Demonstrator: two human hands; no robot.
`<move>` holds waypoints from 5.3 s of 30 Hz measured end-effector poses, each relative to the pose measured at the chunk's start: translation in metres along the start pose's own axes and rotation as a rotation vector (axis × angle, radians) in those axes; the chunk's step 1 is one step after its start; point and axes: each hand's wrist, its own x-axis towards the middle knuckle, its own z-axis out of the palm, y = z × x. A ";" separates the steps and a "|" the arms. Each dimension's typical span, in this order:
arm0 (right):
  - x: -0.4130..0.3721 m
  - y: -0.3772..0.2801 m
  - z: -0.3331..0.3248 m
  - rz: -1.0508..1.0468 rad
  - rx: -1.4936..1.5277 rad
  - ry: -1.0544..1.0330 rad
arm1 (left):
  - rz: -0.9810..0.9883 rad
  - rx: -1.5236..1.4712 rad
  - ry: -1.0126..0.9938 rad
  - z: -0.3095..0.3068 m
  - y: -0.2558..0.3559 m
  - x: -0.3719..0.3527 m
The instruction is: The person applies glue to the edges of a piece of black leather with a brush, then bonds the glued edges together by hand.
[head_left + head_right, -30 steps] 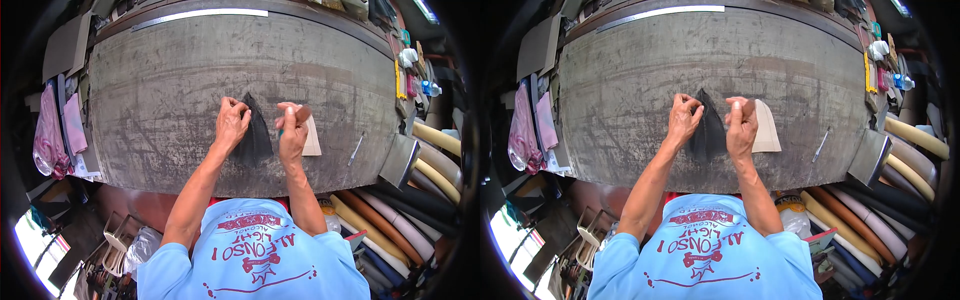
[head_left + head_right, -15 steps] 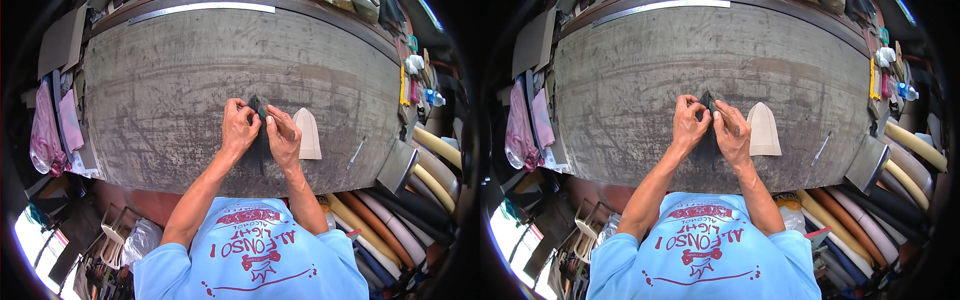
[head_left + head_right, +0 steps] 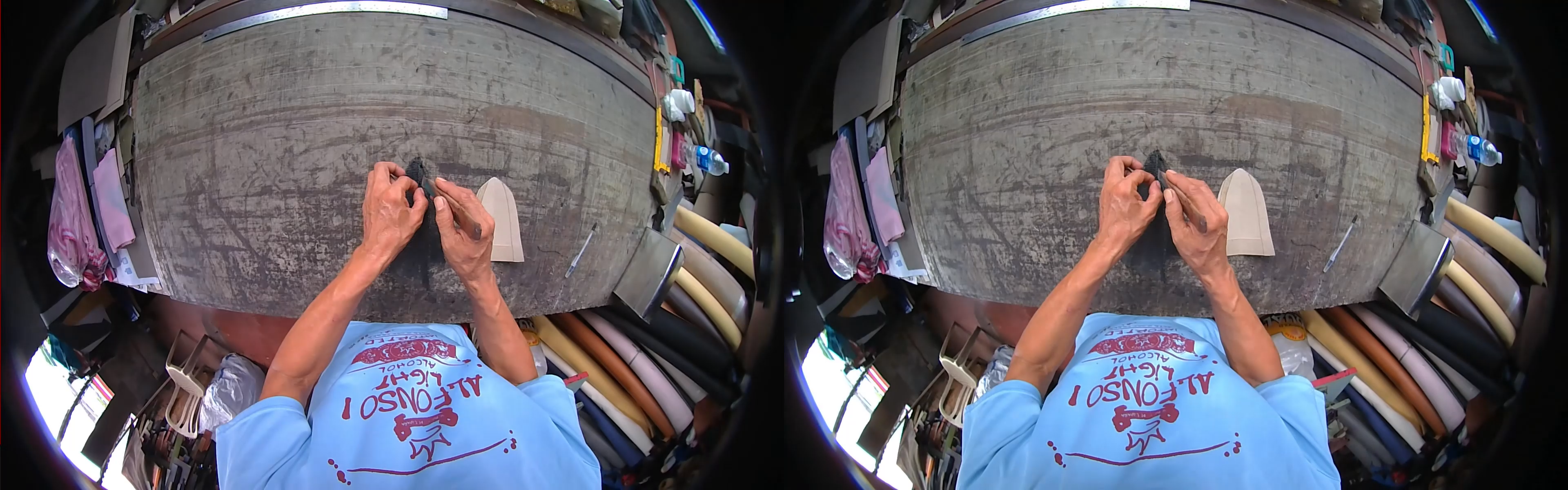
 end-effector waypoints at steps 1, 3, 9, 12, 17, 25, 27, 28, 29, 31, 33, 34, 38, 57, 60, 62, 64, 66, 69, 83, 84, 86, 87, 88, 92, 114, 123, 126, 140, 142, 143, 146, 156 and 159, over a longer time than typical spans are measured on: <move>0.000 0.000 0.000 -0.001 -0.002 -0.001 | 0.008 0.007 0.003 0.001 0.000 0.000; -0.002 0.003 -0.003 -0.021 -0.059 -0.009 | 0.024 0.022 0.010 0.002 -0.002 0.000; -0.001 -0.005 -0.004 -0.040 -0.055 0.003 | 0.016 0.022 0.008 0.004 -0.001 0.000; -0.001 0.002 -0.005 0.023 -0.036 -0.025 | 0.032 0.039 0.010 0.004 0.000 -0.001; -0.004 0.008 -0.005 0.040 -0.041 -0.027 | 0.009 0.025 0.002 0.006 0.002 -0.001; -0.006 0.025 0.001 -0.009 -0.021 0.014 | 0.029 0.066 -0.005 0.011 -0.001 0.001; -0.005 0.030 0.003 -0.065 -0.101 0.014 | 0.032 0.046 0.000 0.012 -0.002 0.002; -0.005 0.031 0.004 -0.092 -0.141 0.013 | 0.004 0.012 -0.013 0.012 -0.003 0.002; -0.006 0.032 0.005 -0.041 -0.121 0.032 | -0.024 -0.021 -0.026 0.012 -0.003 0.002; -0.008 0.034 0.005 0.061 -0.081 0.072 | -0.061 -0.068 -0.045 0.008 0.002 0.003; -0.008 0.036 0.002 0.089 -0.048 0.108 | -0.082 -0.093 -0.056 0.004 0.008 0.001; -0.008 0.036 0.001 0.103 -0.033 0.124 | -0.104 -0.094 -0.049 0.004 0.008 0.001; -0.011 0.038 0.002 0.071 0.038 0.139 | -0.140 -0.103 -0.039 0.007 0.006 0.001; 0.002 0.041 0.010 -0.102 -0.154 0.152 | -0.044 -0.069 -0.026 0.016 0.001 -0.001; 0.001 0.040 0.016 -0.041 -0.069 0.149 | -0.092 -0.206 -0.034 0.014 -0.002 0.001; -0.003 0.044 0.017 -0.029 -0.071 0.140 | -0.119 -0.230 -0.061 0.014 -0.006 0.000; -0.005 0.047 0.016 -0.014 -0.087 0.128 | -0.137 -0.192 -0.086 0.013 -0.008 0.001; -0.005 0.046 0.016 0.001 -0.045 0.135 | -0.144 -0.098 -0.114 0.013 -0.009 0.005; -0.005 0.044 0.013 0.025 0.012 0.118 | -0.102 -0.036 -0.077 0.017 -0.009 0.016; -0.004 0.052 0.006 -0.186 -0.258 0.188 | -0.010 0.039 -0.029 0.034 -0.008 0.019; -0.002 0.051 0.004 -0.225 -0.268 0.172 | -0.004 0.023 -0.026 0.034 -0.007 0.019; -0.002 0.049 0.003 -0.202 -0.251 0.167 | -0.015 0.023 -0.036 0.033 -0.007 0.019; -0.001 0.048 0.003 -0.191 -0.242 0.165 | -0.020 0.023 -0.042 0.032 -0.007 0.019; 0.000 0.046 0.003 -0.187 -0.235 0.163 | -0.025 0.011 -0.047 0.032 -0.006 0.019; 0.002 0.049 0.005 -0.203 -0.215 0.157 | -0.036 -0.009 -0.065 0.032 -0.006 0.019; -0.001 0.049 -0.001 -0.197 -0.272 0.149 | -0.029 -0.006 -0.026 0.037 -0.005 0.015; 0.004 0.052 0.002 -0.276 -0.325 0.156 | -0.035 -0.009 -0.027 0.037 -0.003 0.014; 0.004 0.057 0.003 -0.220 -0.295 0.161 | 0.009 -0.004 0.004 0.041 -0.005 0.013; 0.004 0.057 -0.001 -0.164 -0.181 0.160 | 0.015 0.075 -0.053 0.037 -0.012 0.028; 0.003 0.055 0.000 -0.158 -0.193 0.168 | 0.009 0.095 -0.073 0.036 -0.011 0.029; 0.002 0.053 0.000 -0.157 -0.205 0.164 | 0.009 0.100 -0.073 0.036 -0.010 0.029; 0.002 0.050 0.000 -0.193 -0.240 0.160 | -0.001 0.085 -0.058 0.035 -0.008 0.029; 0.003 0.056 0.000 -0.247 -0.286 0.148 | -0.044 0.034 -0.058 0.035 -0.003 0.028; 0.003 0.058 0.003 -0.342 -0.386 0.177 | -0.025 0.074 -0.025 0.039 -0.003 0.028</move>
